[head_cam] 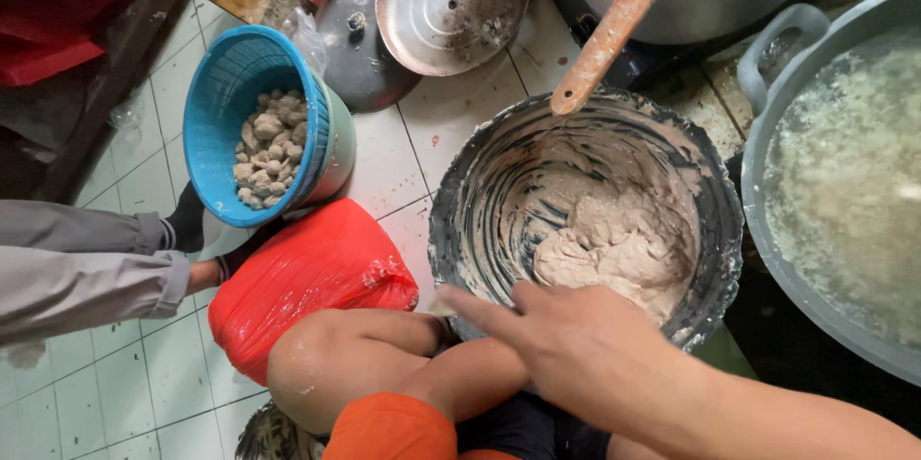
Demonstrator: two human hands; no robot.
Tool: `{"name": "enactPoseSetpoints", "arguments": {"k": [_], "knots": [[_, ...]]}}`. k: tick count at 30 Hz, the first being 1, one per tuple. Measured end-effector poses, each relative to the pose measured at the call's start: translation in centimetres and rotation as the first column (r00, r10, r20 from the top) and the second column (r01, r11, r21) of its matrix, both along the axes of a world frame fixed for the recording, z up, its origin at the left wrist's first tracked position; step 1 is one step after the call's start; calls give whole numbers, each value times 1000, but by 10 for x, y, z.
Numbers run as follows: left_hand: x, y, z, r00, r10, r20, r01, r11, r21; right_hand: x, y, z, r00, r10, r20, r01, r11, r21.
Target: The person sits on the floor with a large bowl of batter between the legs, pinches off portions of dough and uses a scoop to release formed dough balls into a wok of hot oil, repeating the cycle continuously across the episode.
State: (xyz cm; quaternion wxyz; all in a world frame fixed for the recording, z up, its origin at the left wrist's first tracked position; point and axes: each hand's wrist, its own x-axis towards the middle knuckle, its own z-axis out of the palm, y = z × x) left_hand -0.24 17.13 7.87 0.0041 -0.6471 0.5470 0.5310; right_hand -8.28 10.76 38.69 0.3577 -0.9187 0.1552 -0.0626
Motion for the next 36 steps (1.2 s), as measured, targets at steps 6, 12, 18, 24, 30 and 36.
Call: {"name": "enactPoseSetpoints", "arguments": {"k": [6,12,18,24,30,36], "knots": [[-16,-24,9,993,106,48,-82,931,-354,-33,-15,-14,942,-173,-287,174,984,-22],[-8,-57,-3,942,312,124,-220,852,-475,-185,-42,-152,446,-829,-338,787,543,-293],[-25,-55,-11,927,340,-156,-374,846,-380,-341,-12,-326,282,-954,-100,914,299,-275],[-46,-66,9,952,250,-178,-302,867,-395,-328,13,-304,246,-968,-42,967,248,-53],[-61,-75,33,959,161,-233,-273,743,-611,-228,4,-178,312,-891,-330,948,316,43],[-60,-79,54,936,59,-348,-307,621,-721,-173,-3,-144,520,-812,-267,847,446,290]]}}
